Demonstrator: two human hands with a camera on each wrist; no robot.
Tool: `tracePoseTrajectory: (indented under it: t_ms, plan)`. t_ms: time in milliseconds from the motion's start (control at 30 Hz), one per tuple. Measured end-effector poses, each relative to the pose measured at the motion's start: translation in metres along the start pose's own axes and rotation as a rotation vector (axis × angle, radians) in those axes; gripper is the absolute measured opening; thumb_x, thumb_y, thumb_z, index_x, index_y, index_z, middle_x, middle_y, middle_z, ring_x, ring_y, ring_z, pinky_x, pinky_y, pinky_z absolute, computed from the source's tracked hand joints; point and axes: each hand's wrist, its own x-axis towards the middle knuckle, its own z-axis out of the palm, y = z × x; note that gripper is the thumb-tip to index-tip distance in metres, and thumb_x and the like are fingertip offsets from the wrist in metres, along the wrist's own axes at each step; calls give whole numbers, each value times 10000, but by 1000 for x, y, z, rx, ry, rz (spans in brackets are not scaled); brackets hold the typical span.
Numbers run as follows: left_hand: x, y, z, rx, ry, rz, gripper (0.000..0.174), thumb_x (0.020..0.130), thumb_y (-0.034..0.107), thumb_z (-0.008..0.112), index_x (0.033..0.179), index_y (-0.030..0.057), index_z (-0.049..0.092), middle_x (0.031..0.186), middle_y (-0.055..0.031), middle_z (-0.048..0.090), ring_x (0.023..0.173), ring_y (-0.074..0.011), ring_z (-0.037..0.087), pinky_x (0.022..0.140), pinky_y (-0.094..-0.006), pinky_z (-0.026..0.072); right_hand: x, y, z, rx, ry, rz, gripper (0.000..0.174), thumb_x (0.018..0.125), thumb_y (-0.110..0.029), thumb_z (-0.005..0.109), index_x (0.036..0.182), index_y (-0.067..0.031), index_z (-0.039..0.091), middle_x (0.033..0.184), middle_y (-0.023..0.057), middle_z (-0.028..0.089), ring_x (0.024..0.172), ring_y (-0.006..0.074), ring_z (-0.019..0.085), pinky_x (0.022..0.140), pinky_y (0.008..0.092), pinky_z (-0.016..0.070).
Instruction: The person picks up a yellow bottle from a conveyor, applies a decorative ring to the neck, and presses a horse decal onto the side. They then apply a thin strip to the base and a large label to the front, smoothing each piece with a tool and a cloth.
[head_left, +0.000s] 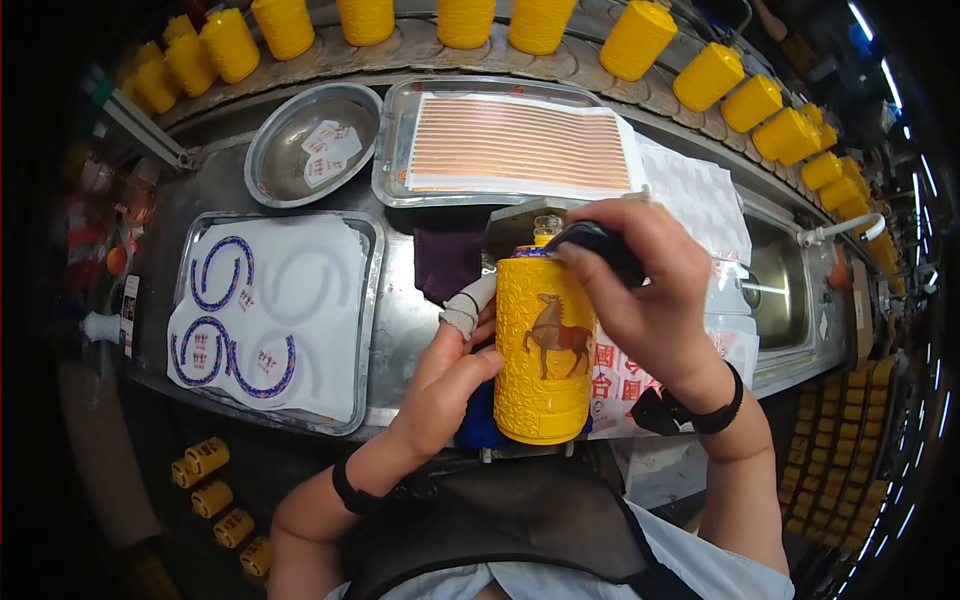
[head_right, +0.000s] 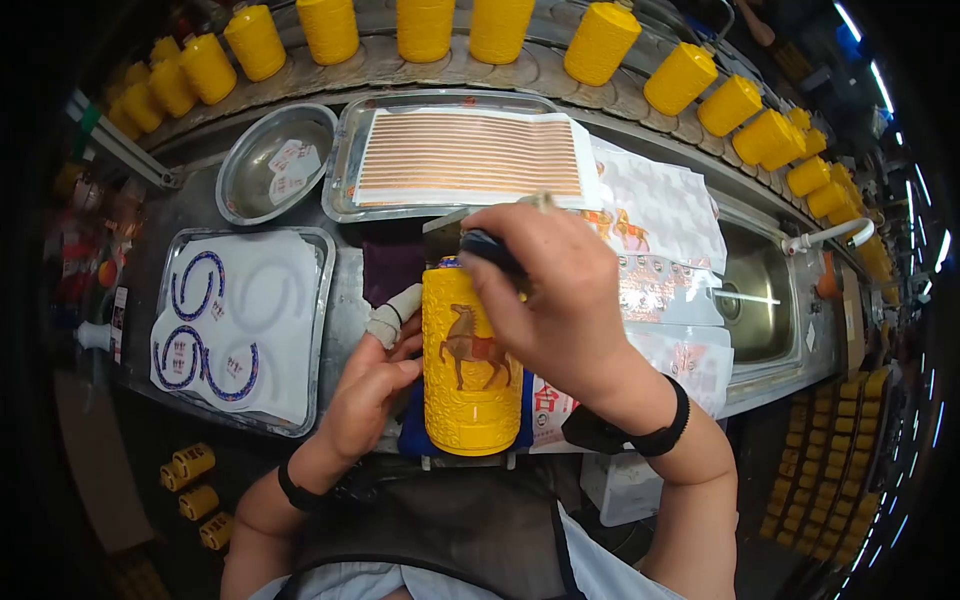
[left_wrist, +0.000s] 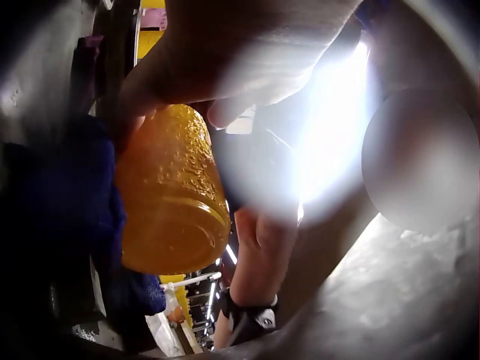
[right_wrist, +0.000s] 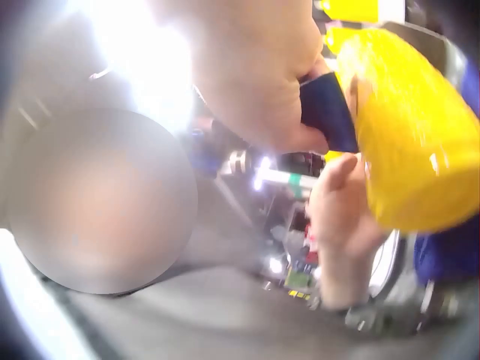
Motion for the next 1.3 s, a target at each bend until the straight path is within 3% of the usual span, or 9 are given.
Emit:
tracePoseTrajectory:
  t_ms: [33, 200, 300, 700, 800, 833, 933, 1067, 1300]
  plan:
    - [1, -2, -2, 10, 3, 8, 675, 886, 52, 453, 1517, -13, 220, 1501, -164, 360, 1385, -261, 365, 1154, -391, 268, 2, 4, -8, -108, -11, -123, 248, 721, -3, 753, 949, -11, 655, 809, 111, 652, 702, 267, 632, 623, 349, 493]
    - [8, -1, 4, 18, 81, -24, 612, 954, 117, 534, 1492, -5, 268, 1429, -145, 421, 1291, -203, 451, 1085, -348, 369, -31, -14, -24, 170, 0, 134, 210, 756, -1, 783, 928, 25, 665, 838, 109, 686, 741, 173, 672, 645, 258, 503]
    - [11, -2, 7, 188, 146, 17, 599, 958, 171, 617, 1447, 1, 315, 1295, -150, 496, 1191, -209, 517, 981, -330, 465, -49, -20, -25, 198, -44, 199, 224, 758, -21, 789, 941, 15, 665, 841, 109, 685, 712, 169, 656, 633, 264, 502]
    - [3, -6, 3, 68, 175, 88, 612, 953, 164, 620, 1459, -10, 323, 1359, -163, 482, 1226, -219, 515, 1020, -355, 443, -60, -15, -14, 193, -38, 249, 242, 760, -12, 780, 953, 35, 642, 847, 126, 662, 726, 185, 657, 643, 271, 508]
    - [-15, 8, 0, 723, 152, 379, 518, 921, 159, 651, 1367, -38, 477, 1377, -187, 479, 1247, -285, 519, 1019, -376, 440, -65, -14, -13, 201, -15, 270, 244, 765, -14, 776, 959, 40, 638, 844, 124, 658, 729, 177, 654, 645, 266, 507]
    - [-23, 15, 4, 854, 71, 342, 550, 913, 154, 645, 1394, -36, 458, 1367, -185, 504, 1234, -273, 523, 1041, -385, 417, -65, -14, -12, 206, -11, 279, 245, 767, -15, 775, 961, 41, 636, 842, 122, 658, 730, 174, 653, 646, 265, 506]
    - [-22, 5, -2, 1150, 28, 533, 426, 902, 176, 661, 1268, -31, 595, 1358, -206, 509, 1210, -329, 536, 1001, -405, 437, -63, -14, -11, 211, -2, 255, 242, 775, -21, 772, 961, 45, 631, 840, 117, 654, 736, 161, 648, 649, 258, 504]
    - [-26, 5, -7, 1150, 143, 476, 324, 840, 170, 719, 1078, -47, 683, 1309, -222, 541, 1142, -386, 573, 960, -432, 476, -65, -14, -8, 219, 4, 268, 243, 788, -33, 769, 965, 46, 624, 857, 118, 654, 742, 155, 646, 655, 255, 505]
    - [-24, 2, -8, 1073, 184, 540, 364, 849, 211, 709, 1105, -45, 678, 1347, -232, 526, 1144, -381, 573, 945, -424, 478, -65, -15, -7, 236, 3, 285, 247, 789, -38, 768, 967, 45, 618, 875, 124, 655, 750, 163, 652, 662, 258, 508]
